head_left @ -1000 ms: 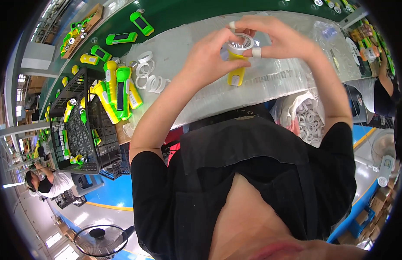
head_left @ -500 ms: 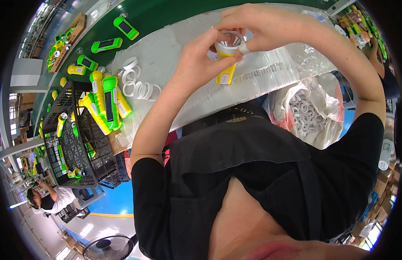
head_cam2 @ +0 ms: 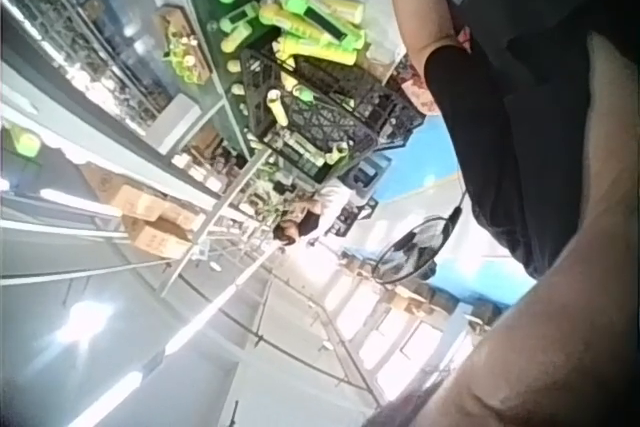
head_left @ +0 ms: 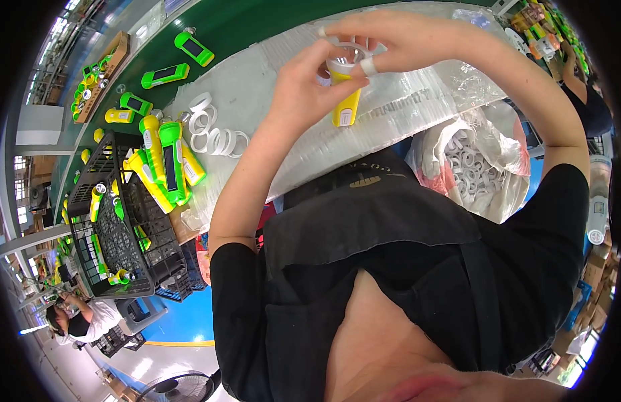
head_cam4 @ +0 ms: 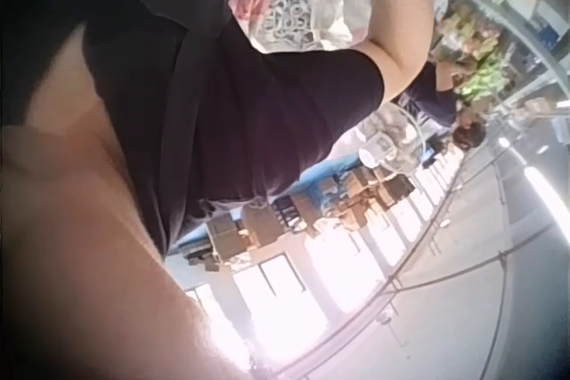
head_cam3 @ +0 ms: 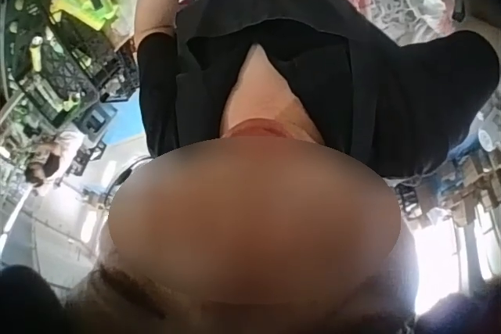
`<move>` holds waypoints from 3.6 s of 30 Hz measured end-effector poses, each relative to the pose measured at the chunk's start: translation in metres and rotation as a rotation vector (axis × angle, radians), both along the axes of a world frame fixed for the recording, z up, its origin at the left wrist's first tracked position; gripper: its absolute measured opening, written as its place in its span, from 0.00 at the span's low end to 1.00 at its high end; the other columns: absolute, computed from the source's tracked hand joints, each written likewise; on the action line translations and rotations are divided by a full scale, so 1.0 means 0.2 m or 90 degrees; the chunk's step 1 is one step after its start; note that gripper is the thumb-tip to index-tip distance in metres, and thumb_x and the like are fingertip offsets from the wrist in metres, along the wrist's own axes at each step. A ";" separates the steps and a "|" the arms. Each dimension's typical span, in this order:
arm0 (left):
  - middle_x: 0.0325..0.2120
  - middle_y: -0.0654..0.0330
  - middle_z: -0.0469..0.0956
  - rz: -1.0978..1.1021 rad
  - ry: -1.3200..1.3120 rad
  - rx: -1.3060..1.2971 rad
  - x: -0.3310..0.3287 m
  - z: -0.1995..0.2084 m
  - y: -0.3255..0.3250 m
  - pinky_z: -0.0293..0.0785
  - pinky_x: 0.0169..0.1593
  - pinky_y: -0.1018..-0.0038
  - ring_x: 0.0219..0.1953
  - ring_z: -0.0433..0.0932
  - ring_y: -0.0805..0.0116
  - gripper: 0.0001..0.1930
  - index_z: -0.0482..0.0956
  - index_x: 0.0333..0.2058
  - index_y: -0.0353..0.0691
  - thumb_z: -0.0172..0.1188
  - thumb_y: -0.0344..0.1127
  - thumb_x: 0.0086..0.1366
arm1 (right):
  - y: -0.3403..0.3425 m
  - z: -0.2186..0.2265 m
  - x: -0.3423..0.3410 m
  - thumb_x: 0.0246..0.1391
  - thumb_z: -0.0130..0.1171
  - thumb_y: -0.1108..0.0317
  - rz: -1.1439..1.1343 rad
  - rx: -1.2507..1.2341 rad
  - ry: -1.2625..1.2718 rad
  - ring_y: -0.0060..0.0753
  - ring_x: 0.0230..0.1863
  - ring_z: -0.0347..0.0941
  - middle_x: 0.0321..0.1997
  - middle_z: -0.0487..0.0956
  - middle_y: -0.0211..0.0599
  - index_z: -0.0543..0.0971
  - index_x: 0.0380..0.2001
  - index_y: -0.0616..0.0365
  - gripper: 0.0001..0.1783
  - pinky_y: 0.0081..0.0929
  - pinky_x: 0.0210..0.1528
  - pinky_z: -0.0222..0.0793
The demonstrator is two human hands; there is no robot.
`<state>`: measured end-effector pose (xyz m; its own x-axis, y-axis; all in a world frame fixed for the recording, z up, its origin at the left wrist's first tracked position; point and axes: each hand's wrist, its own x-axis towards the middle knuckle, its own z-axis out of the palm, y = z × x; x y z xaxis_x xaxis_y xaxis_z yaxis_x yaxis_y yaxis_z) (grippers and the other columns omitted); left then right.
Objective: Assembling plastic flashlight components on a factory assembly line.
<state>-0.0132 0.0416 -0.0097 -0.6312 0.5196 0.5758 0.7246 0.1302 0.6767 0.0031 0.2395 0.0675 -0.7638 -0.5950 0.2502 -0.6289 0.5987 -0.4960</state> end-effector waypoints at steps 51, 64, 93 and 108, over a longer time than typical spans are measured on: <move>0.55 0.41 0.70 -0.199 -0.300 0.021 0.04 0.12 -0.08 0.73 0.56 0.59 0.52 0.77 0.53 0.55 0.55 0.68 0.45 0.79 0.47 0.45 | 0.05 0.13 0.23 0.49 0.67 0.55 -0.089 -0.143 0.052 0.23 0.28 0.72 0.29 0.76 0.35 0.72 0.41 0.61 0.24 0.24 0.30 0.68; 0.35 0.51 0.80 0.223 0.143 -0.363 -1.06 -0.14 -0.11 0.77 0.37 0.58 0.36 0.80 0.49 0.28 0.69 0.54 0.50 0.66 0.48 0.56 | -0.10 -0.52 -1.01 0.63 0.43 0.45 -0.456 -0.178 0.125 0.56 0.42 0.78 0.37 0.82 0.43 0.74 0.47 0.41 0.19 0.47 0.42 0.72; 0.55 0.49 0.74 -0.111 -0.628 0.215 -0.23 -0.16 -0.17 0.68 0.60 0.61 0.57 0.73 0.60 0.45 0.64 0.61 0.33 0.36 0.72 0.67 | -0.35 -0.42 0.02 0.49 0.62 0.48 0.023 -0.752 -0.659 0.33 0.29 0.74 0.32 0.76 0.40 0.70 0.50 0.56 0.31 0.29 0.34 0.71; 0.41 0.57 0.79 -0.002 0.038 0.085 0.18 -0.12 -0.38 0.65 0.51 0.63 0.44 0.75 0.54 0.22 0.81 0.37 0.39 0.42 0.48 0.74 | -0.54 -0.49 0.31 0.64 0.55 0.55 0.042 -0.636 -0.598 0.26 0.35 0.75 0.41 0.75 0.36 0.69 0.52 0.61 0.23 0.26 0.40 0.73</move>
